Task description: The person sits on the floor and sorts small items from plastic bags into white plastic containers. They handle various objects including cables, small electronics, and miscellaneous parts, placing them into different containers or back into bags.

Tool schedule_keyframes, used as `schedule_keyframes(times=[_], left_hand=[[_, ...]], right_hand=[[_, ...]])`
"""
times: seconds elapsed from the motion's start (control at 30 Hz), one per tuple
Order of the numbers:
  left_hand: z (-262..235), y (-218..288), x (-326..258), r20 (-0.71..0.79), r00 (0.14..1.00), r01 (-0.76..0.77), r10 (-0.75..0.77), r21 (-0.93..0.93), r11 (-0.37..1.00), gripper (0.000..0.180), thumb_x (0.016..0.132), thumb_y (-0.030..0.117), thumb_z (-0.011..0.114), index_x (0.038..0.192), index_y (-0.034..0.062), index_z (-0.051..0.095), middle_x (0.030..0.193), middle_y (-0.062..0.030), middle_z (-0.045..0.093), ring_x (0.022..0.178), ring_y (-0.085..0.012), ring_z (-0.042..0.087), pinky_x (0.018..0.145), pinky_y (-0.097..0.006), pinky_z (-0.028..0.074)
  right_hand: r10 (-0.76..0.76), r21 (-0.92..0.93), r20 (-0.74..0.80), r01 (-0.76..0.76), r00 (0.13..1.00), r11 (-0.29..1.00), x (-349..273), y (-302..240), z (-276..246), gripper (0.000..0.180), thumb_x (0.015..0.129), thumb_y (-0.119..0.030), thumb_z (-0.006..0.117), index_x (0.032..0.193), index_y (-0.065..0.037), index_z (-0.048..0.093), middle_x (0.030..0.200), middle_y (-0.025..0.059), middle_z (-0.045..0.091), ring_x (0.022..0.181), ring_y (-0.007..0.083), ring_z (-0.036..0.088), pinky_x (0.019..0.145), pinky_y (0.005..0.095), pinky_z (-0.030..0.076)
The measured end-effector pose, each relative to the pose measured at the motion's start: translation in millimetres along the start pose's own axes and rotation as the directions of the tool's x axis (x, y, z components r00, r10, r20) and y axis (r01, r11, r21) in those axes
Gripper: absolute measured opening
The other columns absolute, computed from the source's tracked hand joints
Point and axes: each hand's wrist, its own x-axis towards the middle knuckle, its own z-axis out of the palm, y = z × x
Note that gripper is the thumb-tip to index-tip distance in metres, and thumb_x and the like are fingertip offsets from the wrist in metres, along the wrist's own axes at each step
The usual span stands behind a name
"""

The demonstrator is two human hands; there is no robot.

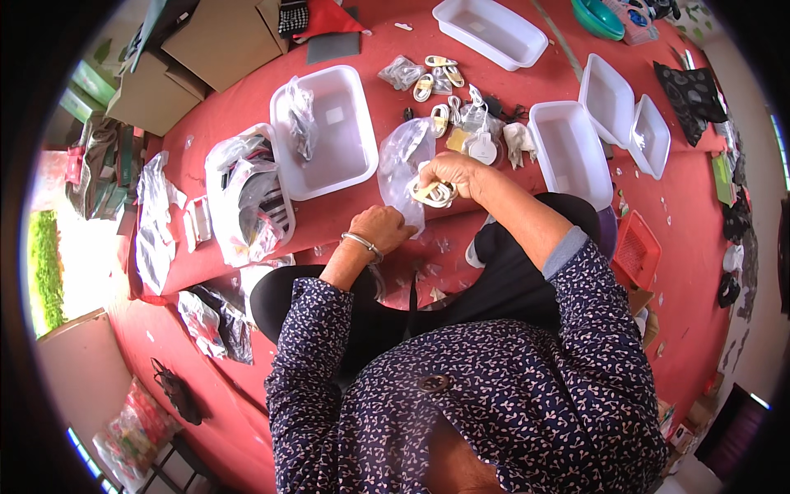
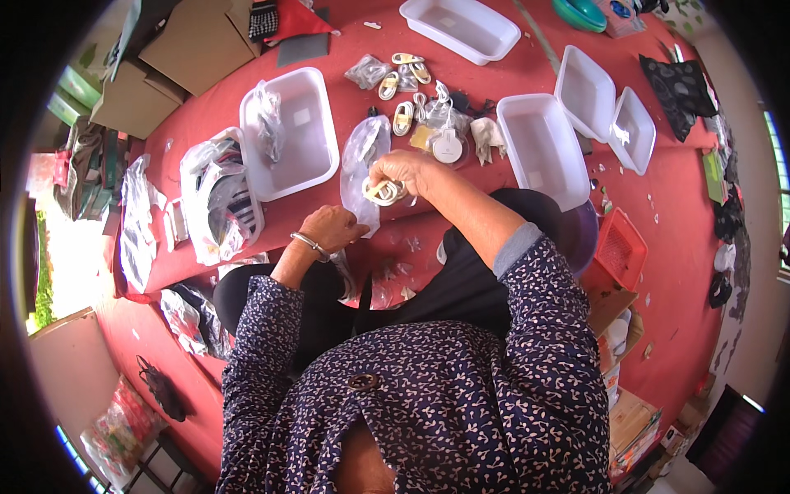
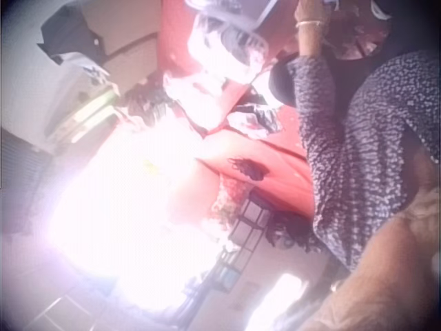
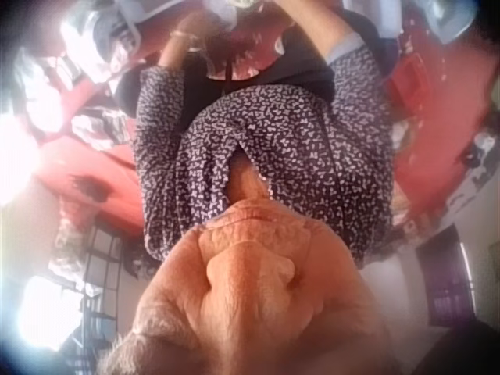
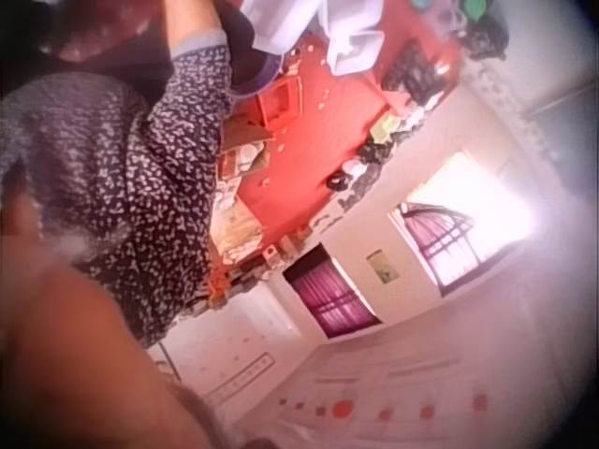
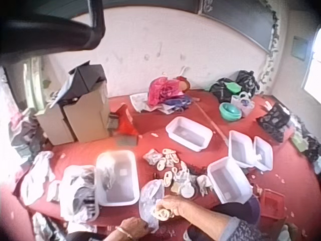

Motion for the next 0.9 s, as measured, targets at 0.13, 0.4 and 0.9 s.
schedule_keyframes(times=[0.13, 0.4, 0.9], left_hand=[[-1, 1, -7, 0.004, 0.999, -0.039, 0.039, 0.027, 0.999, 0.035, 0.076, 0.039, 0.049, 0.076, 0.0068, 0.063, 0.076, -0.0156, 0.06, 0.076, -0.032, 0.057, 0.069, -0.041, 0.044], [5, 5, -10, 0.018, 0.994, -0.111, 0.11, 0.074, 0.991, 0.029, 0.075, 0.033, 0.051, 0.081, 0.0064, 0.062, 0.081, -0.0156, 0.06, 0.081, -0.0314, 0.057, 0.071, -0.043, 0.044], [-1, 10, -14, -0.119, 0.992, -0.01, 0.039, 0.239, 0.971, 0.03, 0.077, 0.032, 0.05, 0.072, 0.0054, 0.062, 0.073, -0.0145, 0.061, 0.07, -0.0298, 0.06, 0.061, -0.042, 0.048]], right_hand=[[-0.045, -0.277, -0.097, 0.016, 0.994, 0.961, 8, 3, 2, 0.012, 0.051, 0.001, 0.058, 0.063, 0.002, 0.058, 0.063, 0.0123, 0.058, 0.052, 0.021, 0.057, 0.047, 0.0326, 0.046], [-0.221, -0.231, -0.117, 0.19, 0.968, 0.954, 43, -22, 2, 0.014, 0.055, 0.003, 0.055, 0.069, 0.001, 0.054, 0.062, 0.0097, 0.056, 0.051, 0.0201, 0.056, 0.043, 0.0305, 0.045], [-0.339, 0.119, -0.271, 0.381, 0.901, 0.917, 68, -6, 6, 0.033, 0.061, 0.006, 0.051, 0.094, 0.003, 0.05, 0.08, 0.0149, 0.057, 0.069, 0.0236, 0.058, 0.053, 0.0387, 0.047]])
